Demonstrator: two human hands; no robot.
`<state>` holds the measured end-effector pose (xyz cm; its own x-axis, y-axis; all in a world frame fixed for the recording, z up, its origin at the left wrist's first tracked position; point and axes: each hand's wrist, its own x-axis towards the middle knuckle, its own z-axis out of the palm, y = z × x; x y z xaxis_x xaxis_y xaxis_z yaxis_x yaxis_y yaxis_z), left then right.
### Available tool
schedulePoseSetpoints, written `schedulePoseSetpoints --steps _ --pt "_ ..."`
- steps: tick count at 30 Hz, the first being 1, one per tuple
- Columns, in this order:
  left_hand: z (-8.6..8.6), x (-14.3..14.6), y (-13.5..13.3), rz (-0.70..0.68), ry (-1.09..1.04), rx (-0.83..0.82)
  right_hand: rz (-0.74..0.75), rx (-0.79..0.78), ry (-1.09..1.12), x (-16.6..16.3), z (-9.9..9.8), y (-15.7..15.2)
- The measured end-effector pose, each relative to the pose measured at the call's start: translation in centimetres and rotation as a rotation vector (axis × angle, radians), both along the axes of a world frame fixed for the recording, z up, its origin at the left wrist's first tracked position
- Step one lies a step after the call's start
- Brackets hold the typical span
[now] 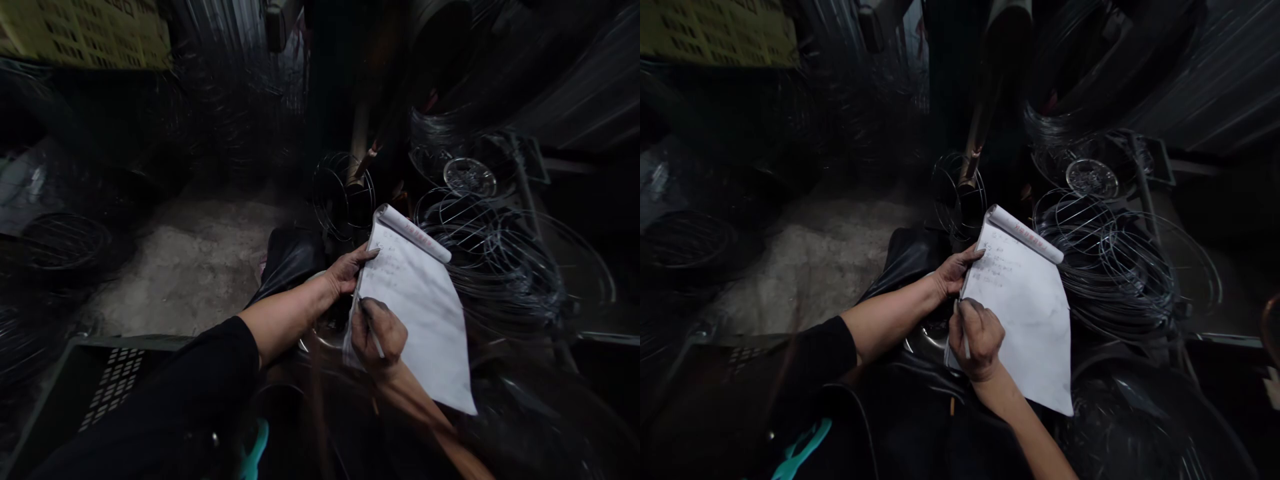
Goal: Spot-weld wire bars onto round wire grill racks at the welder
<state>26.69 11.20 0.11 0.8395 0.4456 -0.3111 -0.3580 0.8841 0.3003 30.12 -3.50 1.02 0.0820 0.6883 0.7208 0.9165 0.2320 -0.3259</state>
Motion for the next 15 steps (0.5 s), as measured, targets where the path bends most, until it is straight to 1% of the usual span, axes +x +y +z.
schedulePoseSetpoints --steps 2,7,10,15 --pt "-0.09 -0.01 0.01 0.0 -0.012 0.0 -0.008 0.0 -0.008 0.02 -0.15 0.03" --pt "0.23 -0.2 -0.04 -0.015 -0.042 -0.029 0.013 0.071 -0.016 0.06 -0.26 0.31" --pt "0.42 -0.28 -0.15 -0.023 -0.058 0.005 0.03 0.058 -0.01 0.01 -0.03 0.41" --pt "0.25 -0.19 -0.2 -0.016 -0.034 0.068 0.04 0.068 -0.013 -0.07 0.45 0.55"
